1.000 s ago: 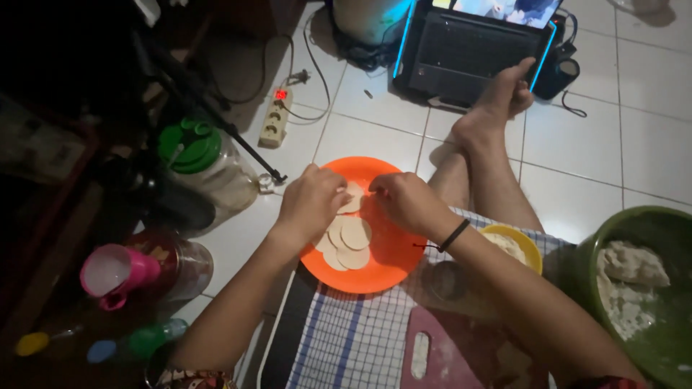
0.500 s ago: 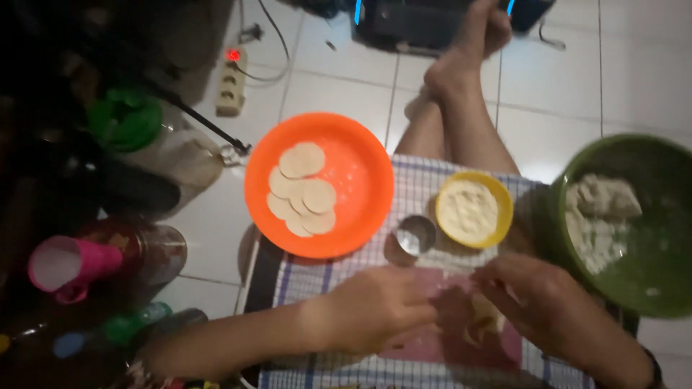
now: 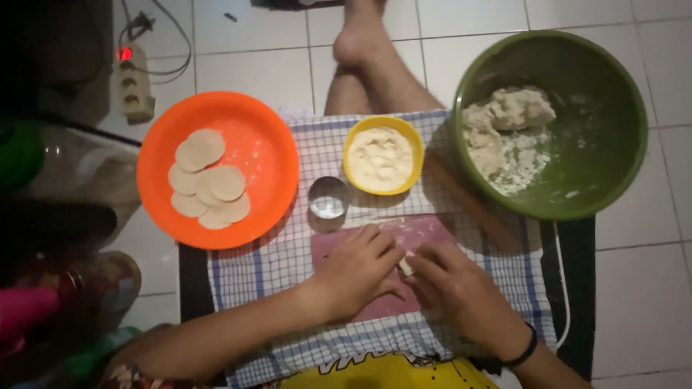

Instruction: Rolling out small pieces of dough and shaping them into flat circles using a rolling pin and a cutter.

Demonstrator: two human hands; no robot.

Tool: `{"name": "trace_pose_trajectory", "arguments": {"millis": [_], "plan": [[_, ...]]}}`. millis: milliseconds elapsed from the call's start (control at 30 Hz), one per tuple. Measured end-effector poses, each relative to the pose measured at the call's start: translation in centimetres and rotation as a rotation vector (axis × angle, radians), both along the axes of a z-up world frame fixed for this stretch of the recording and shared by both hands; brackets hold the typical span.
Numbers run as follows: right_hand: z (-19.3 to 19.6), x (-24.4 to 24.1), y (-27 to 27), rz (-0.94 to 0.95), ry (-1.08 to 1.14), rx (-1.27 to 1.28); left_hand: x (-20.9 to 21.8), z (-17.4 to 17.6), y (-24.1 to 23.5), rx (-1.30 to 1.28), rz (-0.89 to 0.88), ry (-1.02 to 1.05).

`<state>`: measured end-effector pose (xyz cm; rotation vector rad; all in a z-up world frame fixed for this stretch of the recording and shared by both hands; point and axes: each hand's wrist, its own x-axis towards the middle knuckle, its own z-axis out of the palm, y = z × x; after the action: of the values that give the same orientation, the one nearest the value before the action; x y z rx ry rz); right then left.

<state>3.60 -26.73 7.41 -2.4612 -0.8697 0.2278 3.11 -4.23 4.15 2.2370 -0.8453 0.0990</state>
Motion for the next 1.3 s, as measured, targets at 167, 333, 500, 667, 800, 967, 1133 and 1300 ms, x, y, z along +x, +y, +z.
{"name": "trace_pose_trajectory", "arguments": {"millis": [167, 333, 500, 667, 800, 967, 1133, 1300], "plan": [[-0.4, 0.3, -0.1, 0.021, -0.024, 0.158, 0.4, 1.3, -0.8, -0.016, -0.037, 0.014], [-0.3, 0.7, -0.4, -0.254, 0.121, 0.366, 1.2, 2.3, -2.1, -0.019, -0.022, -0.003], [0.9, 2.5, -2.8, -0.133, 0.344, 0.337, 2.6, 3.3, -2.8, 0.064, -0.039, -0.035], [0.4, 2.7, -4.8, -0.127, 0.192, 0.387, 4.6, 5.2, -3.5, -0.083, -0.134, 0.044], [1.1, 3.8, -5.6, -0.071, 0.106, 0.370, 5.6, 6.2, -3.9, 0.050, -0.224, 0.126], [4.0, 7.7, -8.4, 0.053, -0.119, 0.383, 7.4, 8.2, -3.8, 0.122, -0.260, 0.023], [6.0, 14.4, -10.2, -0.018, -0.283, 0.131, 9.3, 10.3, -4.1, 0.150, -0.327, -0.066], [4.3, 18.6, -7.8, 0.270, -0.105, -0.117, 13.4, 12.5, -4.8, 0.055, -0.188, -0.221]]}}
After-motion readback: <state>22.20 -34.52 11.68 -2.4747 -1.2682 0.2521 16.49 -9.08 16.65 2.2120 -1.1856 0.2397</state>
